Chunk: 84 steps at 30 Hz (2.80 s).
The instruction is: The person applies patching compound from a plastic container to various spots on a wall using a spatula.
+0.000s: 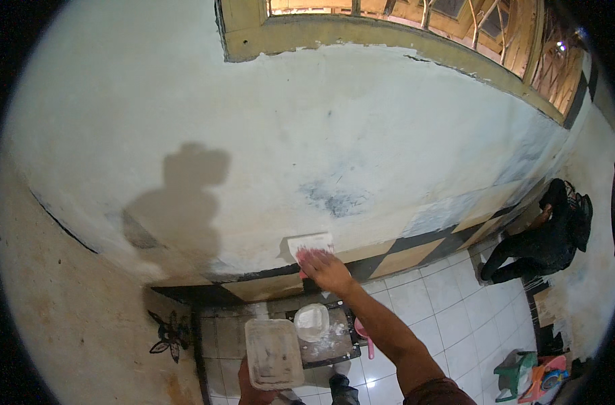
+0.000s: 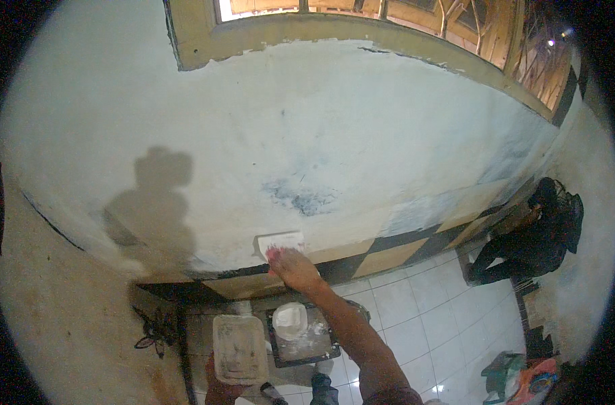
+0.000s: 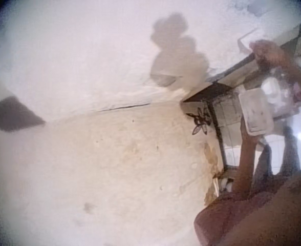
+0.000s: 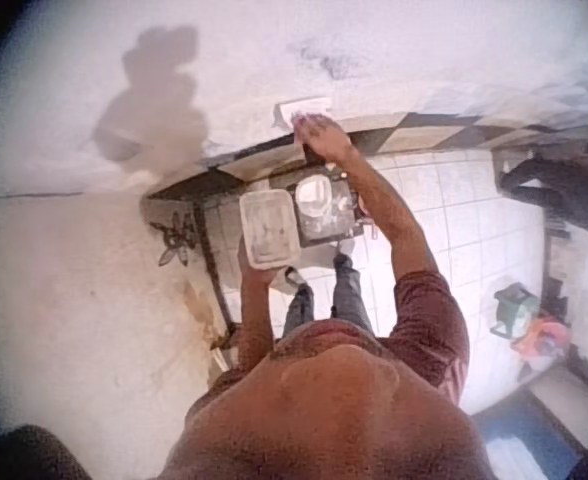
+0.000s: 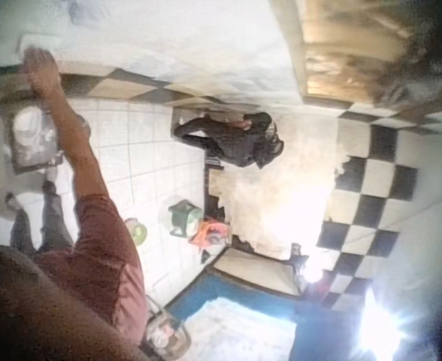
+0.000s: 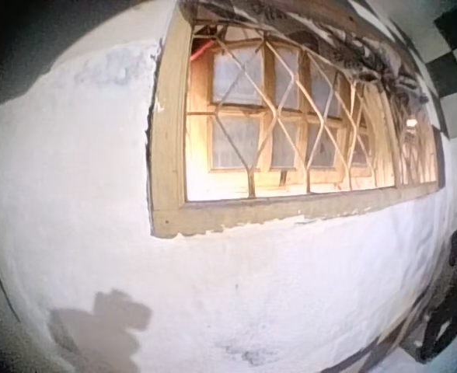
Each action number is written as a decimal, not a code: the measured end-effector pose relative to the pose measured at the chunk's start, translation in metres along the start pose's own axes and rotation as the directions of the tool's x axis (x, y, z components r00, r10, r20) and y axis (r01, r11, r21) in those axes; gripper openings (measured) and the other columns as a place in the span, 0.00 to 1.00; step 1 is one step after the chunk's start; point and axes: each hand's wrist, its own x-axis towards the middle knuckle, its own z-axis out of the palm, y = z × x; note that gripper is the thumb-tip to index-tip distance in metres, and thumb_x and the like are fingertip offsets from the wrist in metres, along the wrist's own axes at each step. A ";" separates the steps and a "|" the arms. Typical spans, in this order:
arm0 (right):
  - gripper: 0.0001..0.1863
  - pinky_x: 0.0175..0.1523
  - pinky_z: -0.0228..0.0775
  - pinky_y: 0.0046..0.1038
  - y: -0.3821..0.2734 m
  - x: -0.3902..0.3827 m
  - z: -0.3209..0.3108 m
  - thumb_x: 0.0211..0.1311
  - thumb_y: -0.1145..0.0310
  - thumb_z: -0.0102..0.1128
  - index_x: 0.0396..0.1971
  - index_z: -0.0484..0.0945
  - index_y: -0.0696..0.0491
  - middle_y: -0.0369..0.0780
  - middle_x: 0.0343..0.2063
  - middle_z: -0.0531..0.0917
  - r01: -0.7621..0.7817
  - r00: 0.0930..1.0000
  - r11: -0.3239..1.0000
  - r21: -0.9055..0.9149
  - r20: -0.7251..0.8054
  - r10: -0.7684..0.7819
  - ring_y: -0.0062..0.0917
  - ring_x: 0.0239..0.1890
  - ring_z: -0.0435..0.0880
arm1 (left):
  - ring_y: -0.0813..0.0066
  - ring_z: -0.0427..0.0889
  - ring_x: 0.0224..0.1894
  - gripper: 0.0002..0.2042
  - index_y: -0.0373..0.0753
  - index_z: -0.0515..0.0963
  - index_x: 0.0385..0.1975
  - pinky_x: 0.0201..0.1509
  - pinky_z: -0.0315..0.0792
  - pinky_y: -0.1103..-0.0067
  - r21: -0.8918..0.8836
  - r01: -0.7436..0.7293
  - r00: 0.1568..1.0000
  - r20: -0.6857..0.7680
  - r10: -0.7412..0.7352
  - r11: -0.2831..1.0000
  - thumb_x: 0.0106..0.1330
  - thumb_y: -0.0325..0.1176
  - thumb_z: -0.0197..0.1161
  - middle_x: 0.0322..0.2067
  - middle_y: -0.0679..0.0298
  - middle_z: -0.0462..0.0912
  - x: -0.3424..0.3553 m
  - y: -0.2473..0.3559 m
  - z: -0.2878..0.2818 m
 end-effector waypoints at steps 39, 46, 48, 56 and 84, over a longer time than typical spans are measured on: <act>0.09 0.60 0.65 0.38 -0.055 0.068 0.026 0.56 0.69 0.53 0.36 0.79 0.49 0.46 0.45 0.81 -0.125 0.979 0.917 0.380 -0.104 0.177 0.38 0.51 0.78 | 0.51 0.77 0.51 0.28 0.46 0.67 0.59 0.53 0.71 0.48 0.790 -0.363 0.924 0.238 0.298 0.494 0.62 0.56 0.50 0.52 0.58 0.75 -0.013 0.001 0.018; 0.05 0.31 0.66 0.39 0.019 0.007 -0.070 0.56 0.72 0.57 0.28 0.75 0.58 0.48 0.21 0.75 -0.631 0.552 0.709 0.314 -0.461 0.695 0.44 0.25 0.75 | 0.51 0.78 0.50 0.27 0.45 0.68 0.58 0.53 0.72 0.48 0.726 -0.321 0.944 0.190 0.271 0.608 0.63 0.55 0.49 0.52 0.58 0.76 -0.009 0.004 0.009; 0.11 0.28 0.61 0.39 0.059 0.018 -0.104 0.60 0.71 0.52 0.21 0.69 0.61 0.49 0.16 0.71 -0.781 0.178 0.476 0.406 -0.586 0.791 0.41 0.20 0.70 | 0.51 0.78 0.50 0.27 0.45 0.68 0.58 0.52 0.72 0.48 0.704 -0.310 0.947 0.172 0.270 0.639 0.64 0.54 0.48 0.51 0.58 0.76 -0.010 0.007 0.006; 0.10 0.40 0.73 0.36 0.068 0.118 -0.089 0.53 0.67 0.60 0.35 0.79 0.54 0.45 0.33 0.82 -0.627 0.537 0.689 0.363 -0.440 0.720 0.39 0.35 0.82 | 0.51 0.78 0.50 0.26 0.44 0.69 0.57 0.51 0.72 0.49 0.729 -0.312 0.946 0.179 0.271 0.609 0.65 0.53 0.47 0.51 0.57 0.77 -0.007 0.002 0.007; 0.16 0.50 0.73 0.38 -0.050 0.063 0.049 0.47 0.73 0.57 0.40 0.77 0.54 0.46 0.44 0.79 -0.106 0.994 0.994 0.031 -0.031 0.107 0.39 0.47 0.79 | 0.49 0.76 0.52 0.26 0.46 0.69 0.58 0.53 0.70 0.46 0.056 -0.023 0.998 -0.050 0.026 0.998 0.66 0.54 0.46 0.52 0.56 0.76 0.000 -0.003 -0.009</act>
